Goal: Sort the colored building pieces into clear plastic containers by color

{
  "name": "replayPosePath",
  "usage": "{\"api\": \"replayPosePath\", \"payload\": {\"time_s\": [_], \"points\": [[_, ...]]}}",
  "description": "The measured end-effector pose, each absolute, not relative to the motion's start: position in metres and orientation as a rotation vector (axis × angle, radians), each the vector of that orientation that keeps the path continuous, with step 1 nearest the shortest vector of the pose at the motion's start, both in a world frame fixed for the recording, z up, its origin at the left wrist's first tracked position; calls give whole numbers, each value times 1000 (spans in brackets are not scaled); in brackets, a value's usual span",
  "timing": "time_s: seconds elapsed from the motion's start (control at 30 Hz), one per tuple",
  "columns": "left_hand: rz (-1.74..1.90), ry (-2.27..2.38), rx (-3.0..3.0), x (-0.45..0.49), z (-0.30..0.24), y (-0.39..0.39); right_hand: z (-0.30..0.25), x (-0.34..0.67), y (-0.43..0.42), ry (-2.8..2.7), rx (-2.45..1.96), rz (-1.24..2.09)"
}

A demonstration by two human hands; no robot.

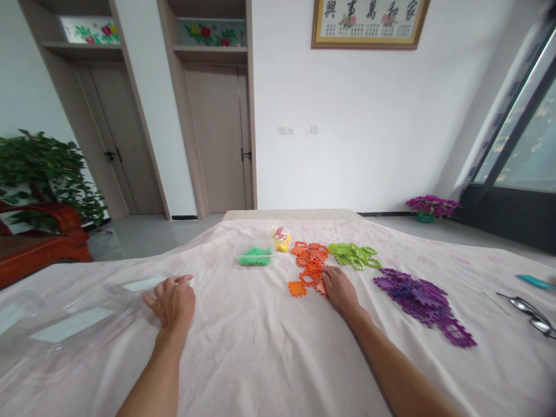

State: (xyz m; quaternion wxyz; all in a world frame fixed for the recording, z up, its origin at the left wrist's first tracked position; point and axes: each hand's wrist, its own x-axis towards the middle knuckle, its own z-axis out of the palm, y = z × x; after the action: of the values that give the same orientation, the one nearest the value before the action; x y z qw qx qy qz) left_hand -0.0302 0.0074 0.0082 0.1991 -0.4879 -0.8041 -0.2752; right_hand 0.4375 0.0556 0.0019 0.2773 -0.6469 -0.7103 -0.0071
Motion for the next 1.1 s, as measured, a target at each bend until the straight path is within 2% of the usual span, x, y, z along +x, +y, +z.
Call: {"api": "replayPosePath", "payload": {"time_s": [0.23,0.47,0.73,0.87,1.1], "points": [[-893,-2027,-1520,-3,10,-6,-4,446,63,-1833,-1729,122],[-1127,-1428,-1753,47,31,-20,-6,451,64,-1818,-1624,171],[-1366,-994,-2144,111,45,-50,3,446,53,-1765,-1572,257],[-1471,-742,-2355,136,45,-63,8,440,43,-1722,-1407,335],[-1473,-518,-2576,143,44,-66,21,409,22,-1640,-1061,804]]}}
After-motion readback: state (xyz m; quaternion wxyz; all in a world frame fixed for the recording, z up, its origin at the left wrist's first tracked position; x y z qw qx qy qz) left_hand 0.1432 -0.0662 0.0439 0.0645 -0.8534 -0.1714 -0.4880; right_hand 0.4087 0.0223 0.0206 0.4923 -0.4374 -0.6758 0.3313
